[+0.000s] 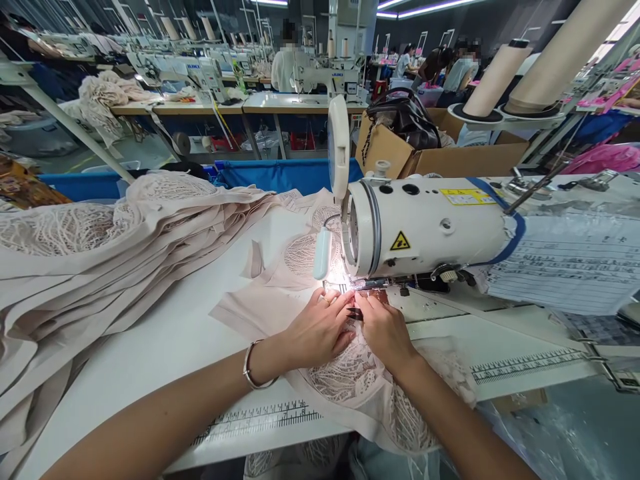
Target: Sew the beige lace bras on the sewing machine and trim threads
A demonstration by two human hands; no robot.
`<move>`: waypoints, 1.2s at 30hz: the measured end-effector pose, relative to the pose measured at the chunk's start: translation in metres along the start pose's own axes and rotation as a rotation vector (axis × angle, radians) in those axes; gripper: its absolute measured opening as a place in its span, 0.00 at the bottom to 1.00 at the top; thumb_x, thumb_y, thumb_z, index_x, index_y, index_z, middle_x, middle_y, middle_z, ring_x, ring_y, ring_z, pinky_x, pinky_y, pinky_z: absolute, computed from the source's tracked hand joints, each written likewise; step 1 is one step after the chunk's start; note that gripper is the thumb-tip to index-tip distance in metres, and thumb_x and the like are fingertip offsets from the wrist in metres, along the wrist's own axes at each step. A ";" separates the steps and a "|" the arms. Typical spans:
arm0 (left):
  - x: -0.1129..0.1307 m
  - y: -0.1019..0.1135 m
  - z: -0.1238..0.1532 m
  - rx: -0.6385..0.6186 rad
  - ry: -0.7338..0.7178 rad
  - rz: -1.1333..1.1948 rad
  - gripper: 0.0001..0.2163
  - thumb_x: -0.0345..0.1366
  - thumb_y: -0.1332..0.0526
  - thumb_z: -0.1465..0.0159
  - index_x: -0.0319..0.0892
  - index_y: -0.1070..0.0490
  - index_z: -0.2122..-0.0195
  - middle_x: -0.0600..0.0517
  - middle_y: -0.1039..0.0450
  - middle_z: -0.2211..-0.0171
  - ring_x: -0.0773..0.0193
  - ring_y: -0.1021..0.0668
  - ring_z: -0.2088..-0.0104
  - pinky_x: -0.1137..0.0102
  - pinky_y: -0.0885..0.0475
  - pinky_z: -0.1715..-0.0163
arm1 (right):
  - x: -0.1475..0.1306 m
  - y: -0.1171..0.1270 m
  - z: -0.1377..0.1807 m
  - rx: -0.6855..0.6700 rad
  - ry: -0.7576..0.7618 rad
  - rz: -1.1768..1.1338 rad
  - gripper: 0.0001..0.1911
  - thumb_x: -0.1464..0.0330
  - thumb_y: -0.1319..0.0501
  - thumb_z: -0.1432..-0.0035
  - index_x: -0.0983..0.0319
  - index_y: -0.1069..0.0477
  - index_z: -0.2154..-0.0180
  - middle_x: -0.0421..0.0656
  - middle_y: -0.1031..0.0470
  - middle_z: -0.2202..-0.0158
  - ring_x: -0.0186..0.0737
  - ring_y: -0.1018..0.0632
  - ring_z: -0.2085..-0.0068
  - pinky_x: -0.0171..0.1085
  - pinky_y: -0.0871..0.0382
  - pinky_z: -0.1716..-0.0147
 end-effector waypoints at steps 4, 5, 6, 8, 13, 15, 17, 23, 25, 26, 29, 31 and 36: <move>-0.001 -0.001 0.000 -0.045 0.022 0.022 0.17 0.44 0.48 0.29 0.35 0.31 0.50 0.40 0.30 0.43 0.53 0.27 0.53 0.55 0.37 0.49 | -0.001 0.002 0.001 0.012 0.000 -0.007 0.16 0.78 0.48 0.36 0.66 0.23 0.54 0.44 0.20 0.67 0.38 0.21 0.69 0.35 0.30 0.70; -0.001 -0.001 0.000 -0.048 0.027 0.023 0.18 0.44 0.48 0.29 0.35 0.32 0.49 0.39 0.30 0.42 0.52 0.27 0.53 0.54 0.37 0.49 | -0.002 0.003 0.001 0.019 0.007 -0.003 0.17 0.79 0.48 0.37 0.66 0.23 0.54 0.43 0.21 0.68 0.38 0.21 0.70 0.35 0.30 0.70; -0.001 -0.001 0.000 -0.049 0.034 0.025 0.18 0.44 0.48 0.28 0.35 0.32 0.47 0.39 0.30 0.42 0.52 0.27 0.52 0.54 0.38 0.48 | -0.002 0.003 0.001 0.023 0.011 0.003 0.18 0.79 0.48 0.38 0.66 0.23 0.54 0.43 0.21 0.69 0.38 0.21 0.71 0.35 0.30 0.71; -0.001 -0.001 0.001 -0.040 0.046 0.021 0.20 0.45 0.48 0.28 0.34 0.34 0.44 0.39 0.31 0.41 0.51 0.27 0.50 0.53 0.38 0.47 | -0.003 0.004 0.001 0.019 0.005 0.022 0.20 0.80 0.49 0.40 0.67 0.23 0.52 0.43 0.21 0.69 0.38 0.22 0.72 0.36 0.30 0.72; -0.004 0.000 0.001 -0.038 0.050 0.013 0.22 0.46 0.48 0.28 0.34 0.34 0.43 0.38 0.31 0.42 0.50 0.27 0.49 0.51 0.40 0.45 | 0.000 0.000 0.002 -0.050 -0.053 0.059 0.22 0.79 0.49 0.40 0.65 0.22 0.50 0.44 0.20 0.67 0.39 0.21 0.71 0.35 0.31 0.72; -0.005 0.000 0.000 -0.046 0.044 0.024 0.22 0.47 0.49 0.28 0.34 0.34 0.42 0.39 0.30 0.42 0.50 0.26 0.48 0.51 0.41 0.43 | 0.000 -0.002 0.002 -0.064 -0.062 0.063 0.23 0.79 0.49 0.41 0.65 0.22 0.50 0.44 0.19 0.67 0.39 0.21 0.70 0.35 0.31 0.72; -0.006 -0.001 0.000 -0.042 0.046 0.024 0.24 0.47 0.49 0.28 0.32 0.36 0.40 0.39 0.31 0.40 0.50 0.27 0.45 0.50 0.42 0.42 | 0.000 -0.003 0.002 -0.072 -0.067 0.063 0.24 0.79 0.49 0.42 0.65 0.23 0.49 0.44 0.19 0.66 0.39 0.21 0.69 0.35 0.30 0.71; -0.004 -0.003 0.002 -0.024 0.038 -0.067 0.27 0.48 0.54 0.26 0.29 0.34 0.40 0.36 0.32 0.39 0.47 0.29 0.42 0.49 0.44 0.40 | 0.002 -0.003 0.001 -0.079 -0.068 0.079 0.25 0.79 0.48 0.44 0.65 0.23 0.49 0.44 0.20 0.67 0.40 0.21 0.70 0.35 0.30 0.71; -0.003 -0.003 0.002 -0.032 0.029 -0.083 0.27 0.48 0.54 0.26 0.29 0.32 0.41 0.36 0.31 0.40 0.47 0.29 0.43 0.49 0.43 0.40 | 0.002 -0.003 0.001 -0.076 -0.060 0.076 0.26 0.80 0.49 0.45 0.65 0.23 0.48 0.44 0.20 0.67 0.39 0.21 0.70 0.34 0.30 0.71; -0.003 -0.003 0.001 -0.035 0.025 -0.087 0.27 0.48 0.54 0.26 0.29 0.32 0.41 0.36 0.31 0.40 0.48 0.28 0.43 0.49 0.43 0.40 | 0.003 -0.003 0.001 -0.084 -0.059 0.074 0.26 0.80 0.49 0.45 0.65 0.23 0.48 0.44 0.20 0.67 0.39 0.21 0.70 0.34 0.30 0.71; -0.004 -0.003 0.002 -0.041 0.028 -0.092 0.27 0.49 0.54 0.26 0.30 0.33 0.40 0.35 0.32 0.38 0.47 0.29 0.42 0.48 0.43 0.40 | 0.004 -0.004 0.001 -0.115 -0.067 0.076 0.27 0.80 0.49 0.46 0.64 0.24 0.47 0.44 0.20 0.67 0.39 0.21 0.70 0.34 0.30 0.71; -0.006 -0.004 0.002 -0.049 0.033 -0.088 0.28 0.49 0.54 0.26 0.29 0.34 0.38 0.35 0.32 0.38 0.47 0.29 0.42 0.49 0.42 0.40 | 0.003 -0.005 0.000 -0.119 -0.067 0.065 0.28 0.81 0.49 0.46 0.64 0.25 0.47 0.45 0.19 0.65 0.39 0.21 0.69 0.34 0.30 0.70; -0.006 -0.004 0.000 -0.020 -0.001 -0.158 0.28 0.48 0.53 0.25 0.27 0.35 0.38 0.34 0.32 0.39 0.47 0.29 0.40 0.51 0.40 0.40 | 0.009 -0.007 -0.003 -0.149 -0.146 0.016 0.22 0.80 0.48 0.47 0.63 0.26 0.53 0.44 0.20 0.68 0.41 0.21 0.70 0.35 0.33 0.71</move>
Point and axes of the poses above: each hand's wrist, its own z-axis away from the middle knuckle, its own y-axis out of the back of the hand, x = y × z, the point moved 5 cm from there along -z, towards the middle knuckle
